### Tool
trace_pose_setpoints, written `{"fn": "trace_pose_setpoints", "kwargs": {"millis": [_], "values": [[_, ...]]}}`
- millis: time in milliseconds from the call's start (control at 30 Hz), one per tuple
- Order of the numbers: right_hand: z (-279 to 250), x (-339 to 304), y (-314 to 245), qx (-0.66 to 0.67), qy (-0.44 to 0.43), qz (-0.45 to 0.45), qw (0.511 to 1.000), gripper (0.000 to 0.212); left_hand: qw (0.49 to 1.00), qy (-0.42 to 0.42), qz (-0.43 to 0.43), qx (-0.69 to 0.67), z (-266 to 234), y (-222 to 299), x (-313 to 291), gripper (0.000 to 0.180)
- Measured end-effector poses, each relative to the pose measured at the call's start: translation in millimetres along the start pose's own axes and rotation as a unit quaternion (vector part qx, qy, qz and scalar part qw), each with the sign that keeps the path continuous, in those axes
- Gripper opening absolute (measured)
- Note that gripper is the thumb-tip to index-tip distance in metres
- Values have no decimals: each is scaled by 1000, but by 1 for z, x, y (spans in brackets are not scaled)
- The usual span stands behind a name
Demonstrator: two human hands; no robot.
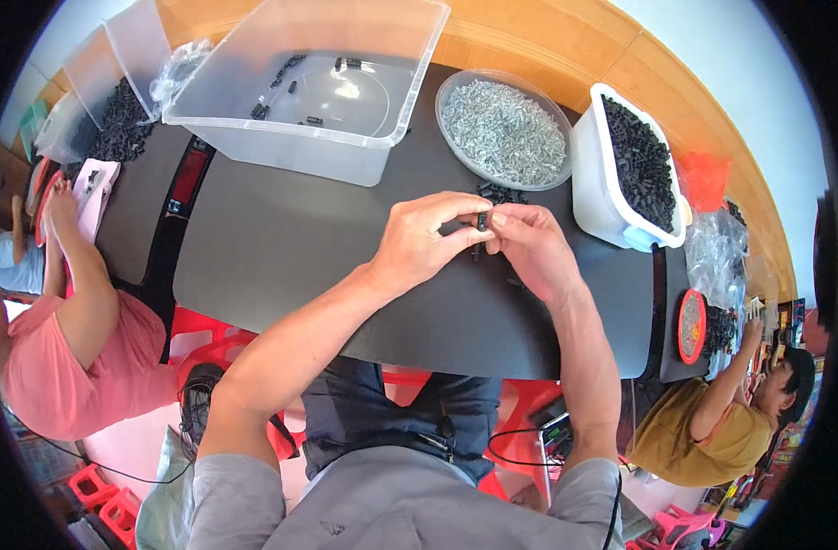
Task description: The person repeatedly assembles small fasteners by picking up black plastic pieces and inserting metal screws into them by hand.
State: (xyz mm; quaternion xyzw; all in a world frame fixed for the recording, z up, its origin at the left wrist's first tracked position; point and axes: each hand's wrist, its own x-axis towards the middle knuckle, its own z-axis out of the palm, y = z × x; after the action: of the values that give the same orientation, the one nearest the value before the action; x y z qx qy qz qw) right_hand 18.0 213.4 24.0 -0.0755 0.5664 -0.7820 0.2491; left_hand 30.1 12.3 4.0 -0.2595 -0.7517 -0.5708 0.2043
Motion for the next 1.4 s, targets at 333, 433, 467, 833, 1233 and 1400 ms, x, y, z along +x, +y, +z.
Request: {"fn": "trace_pose_setpoints", "kwargs": {"millis": [333,433,467,833,1233,1400], "values": [[17,-3,-4,-137,74,-13,988,14,1000,-14,-8,-24,-6,1,-2,26],[21,-4,-6,-129,92,-20,987,10,999,-18,-16,-43,-3,-1,-5,31],[20,-1,-10,-158,89,-27,983,9,998,-12,-14,-52,-2,-3,-6,33],[104,85,-118,-362,103,-211,902,28,976,99,-189,-51,-3,-34,10,37],[17,15,-62,-609,140,-135,769,13,961,92,-243,-97,-1,-26,13,15],[19,5,-29,-652,125,-109,740,19,962,76,-245,-96,-1,-25,12,15]]}}
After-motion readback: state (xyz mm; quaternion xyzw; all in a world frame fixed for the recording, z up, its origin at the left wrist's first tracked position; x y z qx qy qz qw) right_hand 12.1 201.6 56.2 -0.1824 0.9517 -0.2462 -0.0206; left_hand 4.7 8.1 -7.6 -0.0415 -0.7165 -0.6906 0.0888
